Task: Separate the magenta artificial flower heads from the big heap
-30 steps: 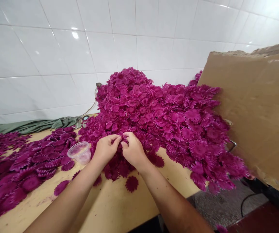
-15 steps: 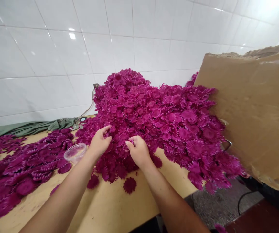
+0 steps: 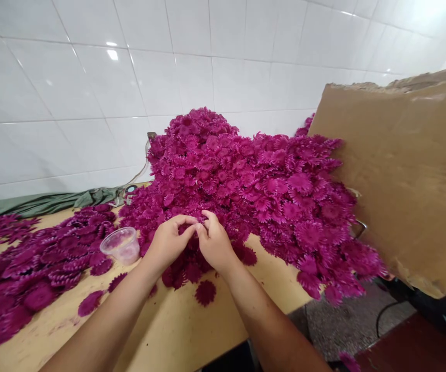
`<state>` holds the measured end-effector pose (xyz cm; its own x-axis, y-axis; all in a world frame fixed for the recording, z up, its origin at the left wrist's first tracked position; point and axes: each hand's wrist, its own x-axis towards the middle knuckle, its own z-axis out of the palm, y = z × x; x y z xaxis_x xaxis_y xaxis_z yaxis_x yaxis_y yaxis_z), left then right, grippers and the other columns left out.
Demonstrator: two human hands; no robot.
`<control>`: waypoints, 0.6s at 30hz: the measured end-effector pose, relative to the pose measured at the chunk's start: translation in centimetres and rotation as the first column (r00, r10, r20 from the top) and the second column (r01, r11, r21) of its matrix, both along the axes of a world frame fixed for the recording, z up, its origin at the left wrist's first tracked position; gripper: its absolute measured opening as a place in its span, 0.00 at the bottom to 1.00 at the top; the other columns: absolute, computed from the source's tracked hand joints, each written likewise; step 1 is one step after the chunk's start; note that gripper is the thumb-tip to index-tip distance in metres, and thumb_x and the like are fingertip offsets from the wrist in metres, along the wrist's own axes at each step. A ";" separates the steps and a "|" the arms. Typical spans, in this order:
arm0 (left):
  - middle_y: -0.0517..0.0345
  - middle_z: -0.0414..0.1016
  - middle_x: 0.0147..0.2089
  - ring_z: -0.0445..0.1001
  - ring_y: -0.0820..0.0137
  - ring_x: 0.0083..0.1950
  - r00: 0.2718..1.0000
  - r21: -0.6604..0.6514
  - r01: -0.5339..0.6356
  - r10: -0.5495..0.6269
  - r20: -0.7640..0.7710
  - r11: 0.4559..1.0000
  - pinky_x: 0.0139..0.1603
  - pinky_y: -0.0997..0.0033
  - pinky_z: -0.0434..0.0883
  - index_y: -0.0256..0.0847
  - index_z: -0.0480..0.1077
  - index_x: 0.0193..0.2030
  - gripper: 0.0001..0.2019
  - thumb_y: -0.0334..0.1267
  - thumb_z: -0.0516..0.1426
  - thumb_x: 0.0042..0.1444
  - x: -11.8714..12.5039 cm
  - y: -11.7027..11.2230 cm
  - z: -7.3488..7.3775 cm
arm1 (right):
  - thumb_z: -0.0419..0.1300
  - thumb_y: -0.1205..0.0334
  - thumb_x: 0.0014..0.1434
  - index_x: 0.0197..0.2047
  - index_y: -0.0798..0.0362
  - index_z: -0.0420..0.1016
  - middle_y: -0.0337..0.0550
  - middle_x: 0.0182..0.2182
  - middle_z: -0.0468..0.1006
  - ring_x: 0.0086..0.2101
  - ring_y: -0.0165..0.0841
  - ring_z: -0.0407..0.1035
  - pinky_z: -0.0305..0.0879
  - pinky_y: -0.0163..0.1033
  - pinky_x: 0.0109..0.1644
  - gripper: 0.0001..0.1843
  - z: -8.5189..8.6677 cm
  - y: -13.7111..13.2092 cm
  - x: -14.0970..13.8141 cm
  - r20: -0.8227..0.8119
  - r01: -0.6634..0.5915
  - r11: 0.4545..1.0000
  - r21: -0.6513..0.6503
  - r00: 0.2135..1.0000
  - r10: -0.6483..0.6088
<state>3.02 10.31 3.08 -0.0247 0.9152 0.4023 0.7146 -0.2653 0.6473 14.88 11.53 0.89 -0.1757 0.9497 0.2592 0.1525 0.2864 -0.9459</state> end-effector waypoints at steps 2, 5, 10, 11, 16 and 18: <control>0.56 0.77 0.41 0.74 0.66 0.43 1.000 -0.006 0.018 -0.018 -0.021 1.000 0.47 0.66 0.67 0.42 0.73 0.37 0.09 0.33 0.54 0.50 0.0 -0.2 -0.1 | 0.48 0.63 0.56 0.55 0.58 0.58 0.51 0.42 0.72 0.48 0.37 0.65 0.59 0.45 0.53 0.22 -0.1 0.0 0.0 0.006 0.016 1.000 0.012 1.000 -0.017; 0.57 0.77 0.43 0.73 0.65 0.44 0.998 0.049 0.015 -0.012 -0.062 0.999 0.48 0.66 0.66 0.44 0.73 0.38 0.10 0.33 0.53 0.50 0.0 -0.5 -0.3 | 0.47 0.62 0.57 0.55 0.56 0.58 0.46 0.35 0.74 0.45 0.37 0.67 0.60 0.46 0.51 0.22 -0.2 0.0 0.0 0.035 0.023 0.998 0.058 0.999 -0.025; 0.59 0.76 0.31 0.72 0.68 0.34 0.996 0.044 -0.056 0.053 0.074 0.997 0.39 0.69 0.64 0.43 0.72 0.26 0.08 0.30 0.52 0.49 0.4 0.0 -0.6 | 0.53 0.66 0.52 0.50 0.52 0.64 0.44 0.34 0.75 0.40 0.36 0.69 0.63 0.45 0.47 0.20 -1.0 0.0 -0.6 -0.028 0.079 0.995 0.065 0.997 -0.078; 0.60 0.74 0.27 0.70 0.69 0.31 0.977 0.009 -0.077 0.074 0.198 0.997 0.37 0.70 0.63 0.42 0.71 0.24 0.07 0.30 0.54 0.47 0.5 0.2 -0.6 | 0.54 0.67 0.51 0.48 0.52 0.65 0.44 0.34 0.75 0.39 0.35 0.69 0.64 0.44 0.46 0.19 -1.2 0.1 -0.8 -0.048 0.083 0.994 0.065 0.996 -0.080; 0.67 0.63 0.16 0.59 0.77 0.19 0.599 -0.172 -0.066 0.177 0.781 0.983 0.24 0.76 0.58 0.39 0.65 0.20 0.06 0.28 0.54 0.44 0.6 1.6 -0.4 | 0.54 0.68 0.49 0.44 0.52 0.66 0.42 0.33 0.75 0.34 0.32 0.70 0.66 0.41 0.42 0.16 -1.6 0.0 -1.7 -0.154 0.048 0.996 0.079 0.987 -0.035; 0.68 0.61 0.14 0.58 0.77 0.16 0.540 -0.206 -0.035 0.192 0.820 0.978 0.21 0.77 0.58 0.38 0.65 0.21 0.04 0.29 0.54 0.45 0.6 2.1 -0.3 | 0.53 0.68 0.50 0.44 0.53 0.64 0.42 0.32 0.74 0.31 0.31 0.69 0.67 0.40 0.41 0.16 -1.5 0.0 -1.9 -0.217 0.030 0.999 0.040 0.976 -0.020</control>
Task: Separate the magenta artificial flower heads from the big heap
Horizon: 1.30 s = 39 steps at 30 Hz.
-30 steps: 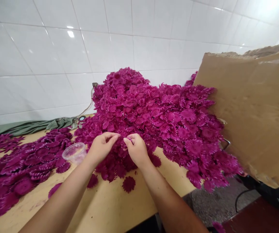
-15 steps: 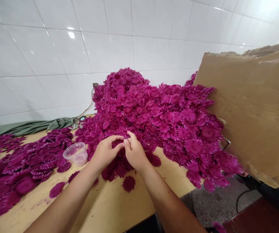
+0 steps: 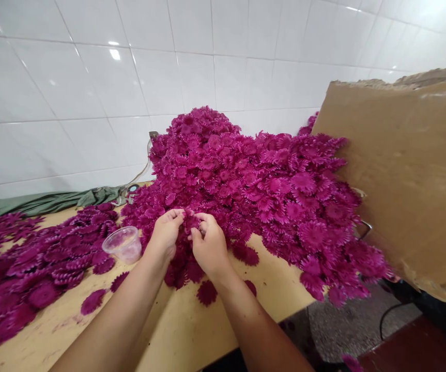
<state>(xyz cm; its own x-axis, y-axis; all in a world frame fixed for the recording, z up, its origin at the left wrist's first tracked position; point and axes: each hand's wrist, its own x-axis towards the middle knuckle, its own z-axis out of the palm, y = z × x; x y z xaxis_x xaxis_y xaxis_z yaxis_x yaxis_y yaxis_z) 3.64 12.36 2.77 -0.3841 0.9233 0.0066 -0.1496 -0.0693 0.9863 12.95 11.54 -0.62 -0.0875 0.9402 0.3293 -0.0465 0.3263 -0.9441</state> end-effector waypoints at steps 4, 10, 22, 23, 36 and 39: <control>0.66 0.63 0.15 0.63 0.76 0.17 0.991 -0.039 0.007 -0.002 0.130 0.999 0.21 0.75 0.62 0.36 0.65 0.21 0.06 0.34 0.57 0.45 0.6 0.7 -0.1 | 0.51 0.69 0.50 0.43 0.54 0.62 0.40 0.29 0.73 0.27 0.28 0.69 0.67 0.38 0.38 0.15 0.5 0.3 -0.2 -0.070 -0.031 0.998 -0.057 0.997 0.027; 0.58 0.71 0.32 0.69 0.75 0.28 0.960 -0.073 -0.079 0.096 0.262 0.994 0.28 0.72 0.69 0.34 0.67 0.37 0.11 0.41 0.53 0.56 0.5 2.4 0.6 | 0.50 0.69 0.51 0.42 0.54 0.62 0.40 0.29 0.73 0.26 0.29 0.68 0.66 0.38 0.36 0.13 1.2 -1.4 0.4 0.020 0.056 0.997 -0.061 0.998 -0.055; 0.64 0.70 0.19 0.67 0.79 0.19 0.955 -0.058 0.110 -0.089 0.283 0.992 0.19 0.83 0.61 0.36 0.66 0.27 0.10 0.21 0.60 0.38 -2.0 0.3 0.8 | 0.62 0.56 0.41 0.29 0.54 0.69 0.36 0.23 0.71 0.25 0.26 0.63 0.61 0.34 0.33 0.13 1.4 -0.6 4.3 -0.205 -0.103 0.948 -0.302 0.978 0.041; 0.65 0.70 0.18 0.67 0.80 0.18 0.955 -0.055 0.127 -0.107 0.275 0.990 0.19 0.83 0.60 0.36 0.67 0.28 0.12 0.21 0.61 0.35 -2.0 0.2 0.5 | 0.63 0.55 0.39 0.29 0.54 0.69 0.35 0.23 0.70 0.25 0.25 0.62 0.60 0.33 0.32 0.15 1.5 -0.5 4.4 -0.224 -0.114 0.941 -0.320 0.974 0.041; 0.59 0.76 0.26 0.72 0.76 0.29 0.943 0.052 0.312 -0.315 0.103 0.949 0.37 0.74 0.66 0.35 0.70 0.35 0.23 0.26 0.66 0.26 -2.8 0.3 -0.2 | 0.61 0.50 0.40 0.22 0.54 0.64 0.33 0.18 0.65 0.21 0.24 0.56 0.54 0.33 0.26 0.16 1.8 0.4 3.6 -0.153 -0.112 0.969 -0.222 0.985 0.078; 0.61 0.75 0.24 0.71 0.76 0.27 0.951 0.043 0.304 -0.305 0.041 0.952 0.36 0.74 0.66 0.34 0.70 0.34 0.20 0.27 0.65 0.27 -2.7 0.4 -0.2 | 0.61 0.55 0.41 0.25 0.54 0.67 0.33 0.20 0.66 0.22 0.25 0.58 0.56 0.34 0.29 0.12 1.8 0.5 3.5 -0.142 -0.098 0.973 -0.211 0.988 0.068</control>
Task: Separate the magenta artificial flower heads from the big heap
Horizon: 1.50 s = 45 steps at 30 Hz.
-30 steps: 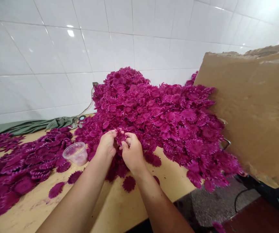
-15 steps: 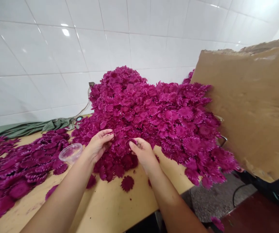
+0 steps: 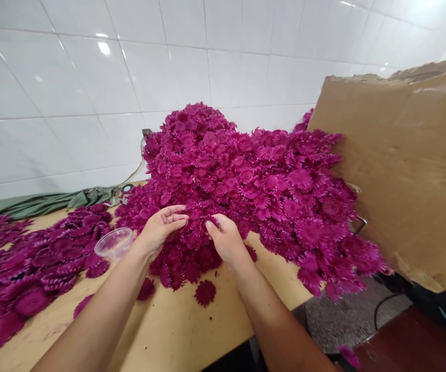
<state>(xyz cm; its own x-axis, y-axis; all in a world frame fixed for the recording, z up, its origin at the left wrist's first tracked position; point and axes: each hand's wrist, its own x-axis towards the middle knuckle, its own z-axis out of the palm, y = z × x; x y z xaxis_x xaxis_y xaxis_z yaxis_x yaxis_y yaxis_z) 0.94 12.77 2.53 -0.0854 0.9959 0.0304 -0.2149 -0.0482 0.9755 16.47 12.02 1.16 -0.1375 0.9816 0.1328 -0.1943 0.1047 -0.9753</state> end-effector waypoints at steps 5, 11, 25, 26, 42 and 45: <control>0.65 0.71 0.19 0.67 0.78 0.23 0.989 0.072 -0.055 0.064 -0.136 0.996 0.30 0.76 0.64 0.35 0.69 0.30 0.15 0.29 0.64 0.30 0.2 0.1 0.2 | 0.62 0.59 0.40 0.27 0.54 0.70 0.33 0.21 0.69 0.25 0.25 0.61 0.59 0.35 0.33 0.09 0.2 0.0 -0.3 0.004 -0.032 0.999 0.013 0.999 0.032; 0.63 0.73 0.26 0.71 0.75 0.30 0.995 0.112 0.046 -0.036 -0.093 0.993 0.36 0.74 0.66 0.36 0.68 0.34 0.19 0.28 0.63 0.29 0.8 -0.2 0.9 | 0.65 0.61 0.36 0.27 0.54 0.72 0.34 0.25 0.72 0.28 0.26 0.65 0.62 0.37 0.40 0.12 0.4 -0.1 -1.2 -0.083 -0.130 0.991 -0.036 0.988 0.127; 0.68 0.65 0.16 0.62 0.79 0.20 0.957 0.130 -0.071 0.104 -0.269 0.989 0.25 0.77 0.60 0.37 0.68 0.24 0.09 0.28 0.62 0.32 1.5 0.6 0.5 | 0.65 0.61 0.36 0.26 0.55 0.72 0.33 0.22 0.70 0.25 0.24 0.63 0.63 0.36 0.35 0.11 0.1 0.2 -1.7 -0.091 -0.118 0.991 -0.067 0.989 0.112; 0.69 0.64 0.16 0.61 0.79 0.20 0.948 0.150 -0.085 0.126 -0.292 0.985 0.25 0.77 0.60 0.37 0.68 0.25 0.09 0.28 0.61 0.33 1.5 0.7 0.5 | 0.65 0.61 0.36 0.25 0.55 0.72 0.33 0.22 0.70 0.25 0.24 0.62 0.63 0.36 0.35 0.10 0.1 0.2 -1.7 -0.088 -0.113 0.991 -0.070 0.990 0.107; 0.64 0.71 0.22 0.66 0.78 0.23 0.981 0.011 0.065 -0.062 -0.182 0.998 0.27 0.78 0.62 0.35 0.72 0.35 0.15 0.31 0.63 0.35 1.3 -0.1 0.9 | 0.59 0.63 0.42 0.25 0.54 0.72 0.37 0.22 0.72 0.26 0.29 0.64 0.61 0.37 0.35 0.05 0.0 0.7 -1.1 0.054 0.016 0.993 0.116 0.998 -0.022; 0.65 0.69 0.20 0.65 0.78 0.22 0.977 0.045 0.056 -0.046 -0.208 0.997 0.26 0.78 0.60 0.35 0.72 0.33 0.14 0.26 0.61 0.35 1.3 -0.2 1.3 | 0.58 0.63 0.42 0.26 0.54 0.71 0.37 0.23 0.72 0.27 0.29 0.64 0.61 0.37 0.36 0.05 0.0 0.6 -1.0 0.063 0.039 0.991 0.129 0.997 -0.047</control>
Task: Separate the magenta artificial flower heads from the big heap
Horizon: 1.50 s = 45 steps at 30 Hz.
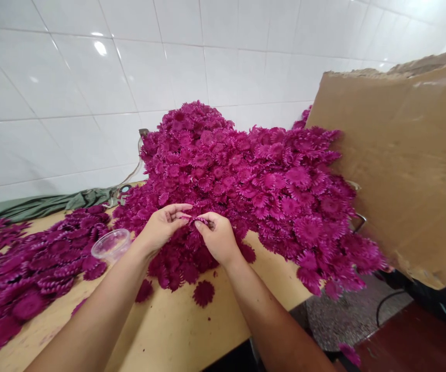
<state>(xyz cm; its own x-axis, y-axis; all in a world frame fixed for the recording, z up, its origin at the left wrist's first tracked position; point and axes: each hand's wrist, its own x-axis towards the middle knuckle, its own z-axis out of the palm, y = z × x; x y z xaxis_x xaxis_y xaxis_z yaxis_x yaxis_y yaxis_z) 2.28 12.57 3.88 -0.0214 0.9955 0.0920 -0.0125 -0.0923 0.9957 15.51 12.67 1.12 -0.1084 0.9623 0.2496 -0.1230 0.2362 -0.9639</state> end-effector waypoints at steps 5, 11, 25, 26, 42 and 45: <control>0.69 0.61 0.13 0.56 0.79 0.16 0.979 0.047 -0.092 0.099 -0.179 0.995 0.20 0.78 0.54 0.37 0.72 0.26 0.07 0.24 0.57 0.38 0.6 -0.1 0.1 | 0.57 0.62 0.44 0.30 0.54 0.70 0.39 0.28 0.72 0.31 0.30 0.65 0.61 0.38 0.39 0.07 0.1 -0.1 0.4 0.016 0.045 0.998 0.053 0.999 -0.046; 0.60 0.73 0.23 0.69 0.71 0.27 0.881 0.204 -0.153 0.227 -0.415 0.967 0.35 0.72 0.65 0.40 0.70 0.21 0.07 0.26 0.54 0.44 0.7 0.7 -0.8 | 0.53 0.56 0.48 0.27 0.54 0.66 0.36 0.21 0.65 0.24 0.28 0.59 0.59 0.36 0.31 0.09 0.2 0.0 0.7 0.095 0.062 0.995 0.075 0.993 -0.069; 0.46 0.68 0.52 0.62 0.59 0.58 0.560 0.463 -0.099 0.434 -0.706 0.881 0.60 0.57 0.58 0.35 0.71 0.45 0.20 0.23 0.51 0.43 0.5 0.6 -0.9 | 0.52 0.40 0.45 0.16 0.51 0.55 0.32 0.13 0.57 0.17 0.24 0.52 0.50 0.33 0.22 0.24 0.0 0.9 0.7 0.142 0.068 0.997 -0.033 0.988 -0.063; 0.47 0.69 0.52 0.64 0.59 0.57 0.574 0.472 -0.073 0.424 -0.700 0.879 0.59 0.57 0.59 0.36 0.71 0.43 0.19 0.24 0.50 0.44 0.6 0.3 -0.7 | 0.52 0.39 0.44 0.16 0.51 0.55 0.32 0.13 0.57 0.17 0.24 0.52 0.50 0.33 0.22 0.24 0.0 1.0 0.7 0.112 0.041 0.998 -0.046 0.993 -0.035; 0.49 0.74 0.48 0.70 0.62 0.49 0.253 0.399 0.203 0.346 -0.903 0.894 0.50 0.62 0.65 0.38 0.70 0.46 0.14 0.33 0.49 0.54 2.3 -1.6 -0.1 | 0.58 0.51 0.43 0.22 0.55 0.65 0.36 0.21 0.66 0.25 0.26 0.60 0.60 0.35 0.30 0.14 0.0 -0.5 1.0 -0.056 -0.130 0.988 -0.087 0.991 0.125; 0.49 0.77 0.40 0.72 0.63 0.43 0.246 0.417 0.151 0.374 -0.894 0.896 0.45 0.64 0.65 0.38 0.72 0.37 0.13 0.31 0.46 0.56 2.6 -1.5 -0.2 | 0.58 0.58 0.41 0.21 0.55 0.65 0.34 0.19 0.65 0.23 0.25 0.58 0.57 0.34 0.29 0.09 -0.2 -0.6 0.7 -0.048 -0.107 0.991 -0.078 0.993 0.103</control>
